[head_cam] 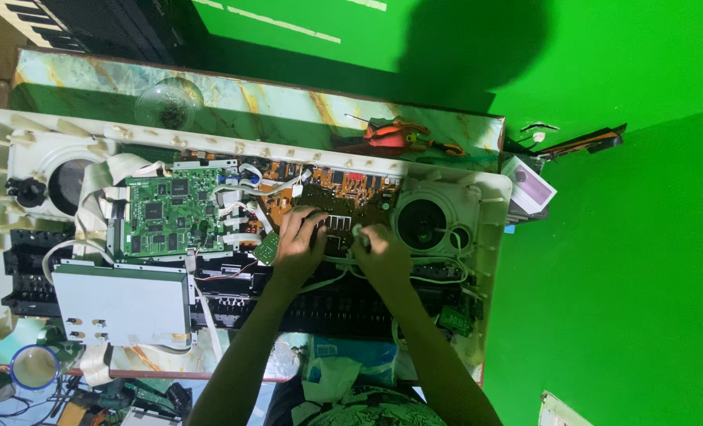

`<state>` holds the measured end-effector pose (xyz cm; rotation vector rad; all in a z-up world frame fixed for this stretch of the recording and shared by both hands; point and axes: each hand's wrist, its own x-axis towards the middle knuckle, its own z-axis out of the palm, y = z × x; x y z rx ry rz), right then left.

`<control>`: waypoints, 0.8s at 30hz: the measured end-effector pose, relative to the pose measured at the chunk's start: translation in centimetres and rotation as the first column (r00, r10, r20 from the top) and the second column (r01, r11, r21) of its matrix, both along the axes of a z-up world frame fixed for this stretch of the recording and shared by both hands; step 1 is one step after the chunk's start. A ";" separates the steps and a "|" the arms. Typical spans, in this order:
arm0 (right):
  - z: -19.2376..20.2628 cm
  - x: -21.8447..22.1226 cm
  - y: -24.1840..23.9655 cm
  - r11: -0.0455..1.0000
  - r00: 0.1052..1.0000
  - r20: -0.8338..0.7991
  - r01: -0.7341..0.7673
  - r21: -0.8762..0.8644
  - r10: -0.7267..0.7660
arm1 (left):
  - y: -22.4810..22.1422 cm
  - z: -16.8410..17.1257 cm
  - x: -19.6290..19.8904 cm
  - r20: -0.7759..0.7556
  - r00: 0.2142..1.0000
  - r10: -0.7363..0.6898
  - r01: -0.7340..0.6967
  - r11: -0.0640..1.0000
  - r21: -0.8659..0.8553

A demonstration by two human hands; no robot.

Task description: The person cleans internal circuit boards and components of a musical keyboard with a cloth and reconnects internal wiring.

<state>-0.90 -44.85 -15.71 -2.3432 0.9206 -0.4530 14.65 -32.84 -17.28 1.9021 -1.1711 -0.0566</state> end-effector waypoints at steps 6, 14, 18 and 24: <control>-4.0 0.7 -0.8 0.995 0.997 0.021 -0.068 -0.075 0.069 | 0.1 0.8 -0.1 -0.017 1.000 0.004 -0.003 1.000 0.019; -2.1 1.4 -1.7 0.990 0.986 -0.133 -0.087 0.107 0.101 | 0.0 1.9 -0.2 -0.009 1.000 0.001 -0.001 1.000 0.001; 0.2 1.9 -1.6 0.986 0.958 -0.253 -0.103 0.131 0.134 | 0.1 2.0 -0.3 -0.018 1.000 0.016 -0.016 1.000 -0.010; -0.1 2.8 -0.7 0.990 1.000 0.008 -0.009 -0.139 0.010 | 0.2 0.8 -0.3 -0.004 0.999 0.033 -0.033 0.999 0.014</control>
